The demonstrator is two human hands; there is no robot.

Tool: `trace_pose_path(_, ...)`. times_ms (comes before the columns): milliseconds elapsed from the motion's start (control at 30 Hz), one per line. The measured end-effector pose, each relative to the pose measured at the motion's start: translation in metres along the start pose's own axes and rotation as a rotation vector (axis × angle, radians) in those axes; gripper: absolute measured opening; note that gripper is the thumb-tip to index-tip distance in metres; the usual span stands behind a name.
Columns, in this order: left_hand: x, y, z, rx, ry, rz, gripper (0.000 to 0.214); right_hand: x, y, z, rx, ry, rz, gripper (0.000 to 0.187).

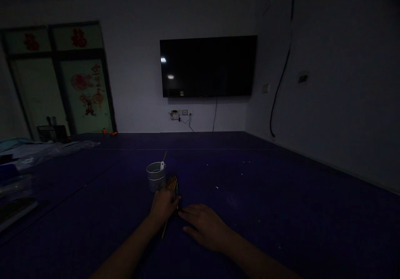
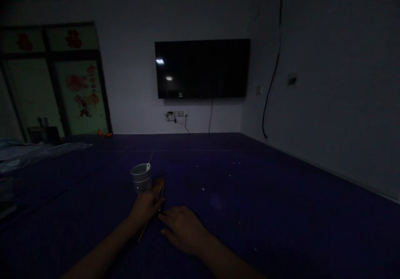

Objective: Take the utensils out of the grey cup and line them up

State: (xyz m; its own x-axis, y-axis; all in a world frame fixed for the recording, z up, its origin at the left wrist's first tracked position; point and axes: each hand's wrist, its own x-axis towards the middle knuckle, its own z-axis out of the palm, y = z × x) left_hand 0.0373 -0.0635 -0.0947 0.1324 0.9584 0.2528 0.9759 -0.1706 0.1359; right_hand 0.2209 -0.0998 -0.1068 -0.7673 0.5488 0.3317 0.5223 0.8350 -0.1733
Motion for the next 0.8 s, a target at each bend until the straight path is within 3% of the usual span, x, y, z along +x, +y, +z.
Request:
trace_pose_path(400, 0.0025, -0.0027, -0.0006, -0.030, -0.007, -0.016, 0.032, 0.0000, -0.0009, -0.0023, 0.003, -0.037, 0.000, 0.045)
trace_pose_path(700, 0.0023, -0.0020, -0.0039, -0.077, 0.083, 0.015, 0.040, 0.0008, -0.0041, -0.0061, 0.004, -0.056, -0.009, 0.047)
trace_pose_path(800, 0.0028, -0.0042, -0.0023, -0.086, 0.181, 0.043, 0.039, 0.0007, -0.0038, -0.0062, 0.011, -0.060, -0.008, 0.048)
